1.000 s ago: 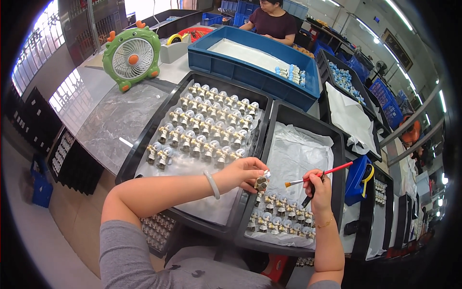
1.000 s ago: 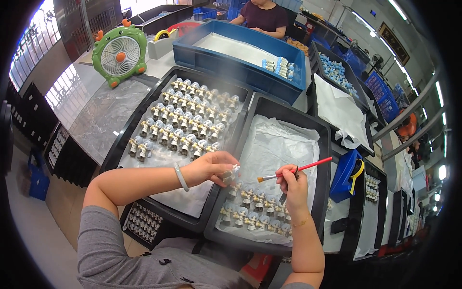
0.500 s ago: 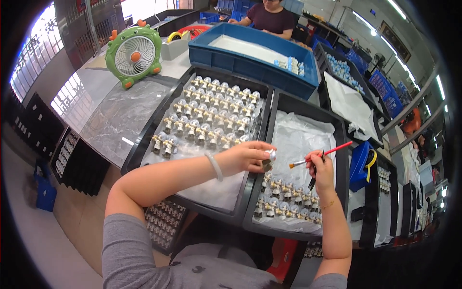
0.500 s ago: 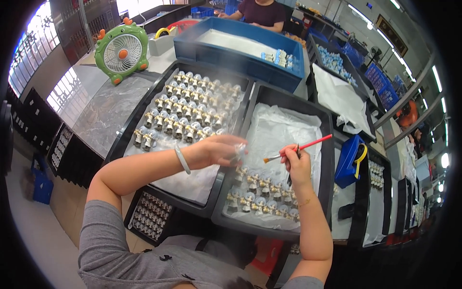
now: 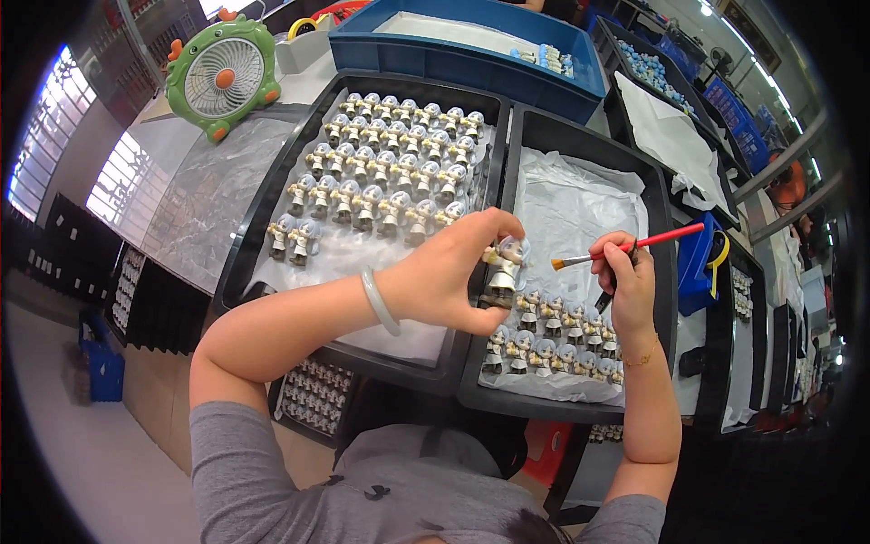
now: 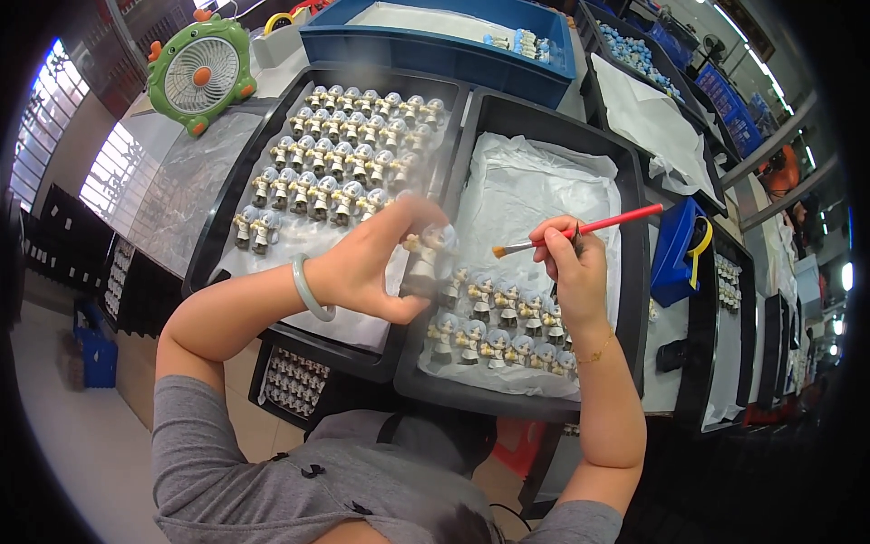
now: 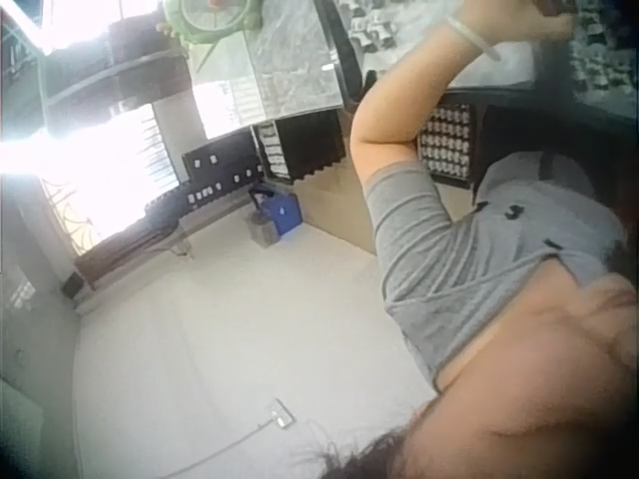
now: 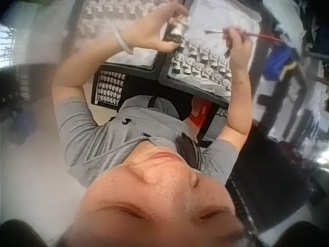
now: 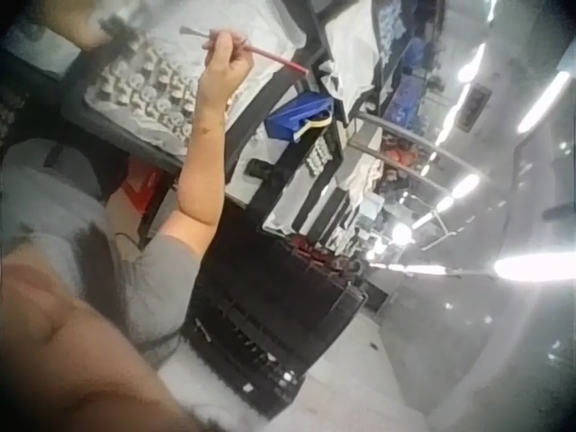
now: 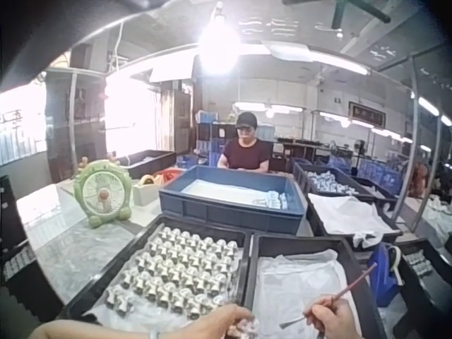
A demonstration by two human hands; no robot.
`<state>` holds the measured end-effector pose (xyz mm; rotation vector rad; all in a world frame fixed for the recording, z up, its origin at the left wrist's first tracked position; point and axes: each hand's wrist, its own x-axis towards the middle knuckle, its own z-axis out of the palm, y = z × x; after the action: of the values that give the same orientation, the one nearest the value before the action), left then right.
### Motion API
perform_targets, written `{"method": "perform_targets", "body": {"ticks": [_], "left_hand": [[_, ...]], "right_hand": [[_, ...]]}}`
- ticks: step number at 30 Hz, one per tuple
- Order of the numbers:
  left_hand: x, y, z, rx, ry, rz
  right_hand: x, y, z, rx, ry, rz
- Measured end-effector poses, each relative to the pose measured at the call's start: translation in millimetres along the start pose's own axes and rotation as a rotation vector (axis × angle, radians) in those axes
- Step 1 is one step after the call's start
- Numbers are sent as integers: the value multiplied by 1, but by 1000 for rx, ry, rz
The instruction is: The person cleans, paints, and assembles small toy figurines by hand at a factory workbench, using a paintbrush for painting and tweezers for assembly.
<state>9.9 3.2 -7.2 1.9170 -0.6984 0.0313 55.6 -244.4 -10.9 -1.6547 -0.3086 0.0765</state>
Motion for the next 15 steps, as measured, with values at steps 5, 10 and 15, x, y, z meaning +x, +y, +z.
{"method": "perform_targets", "body": {"ticks": [5, 10, 15], "left_hand": [[-2, 1, 1, 287, 61, 211], [-1, -1, 1, 298, 86, 225], [1, -2, 1, 296, 79, 200]], "right_hand": [[-11, -15, 6, 90, 10, -100], [-20, -24, 14, 133, -85, -298], [-28, -30, 16, 139, -137, -368]]}}
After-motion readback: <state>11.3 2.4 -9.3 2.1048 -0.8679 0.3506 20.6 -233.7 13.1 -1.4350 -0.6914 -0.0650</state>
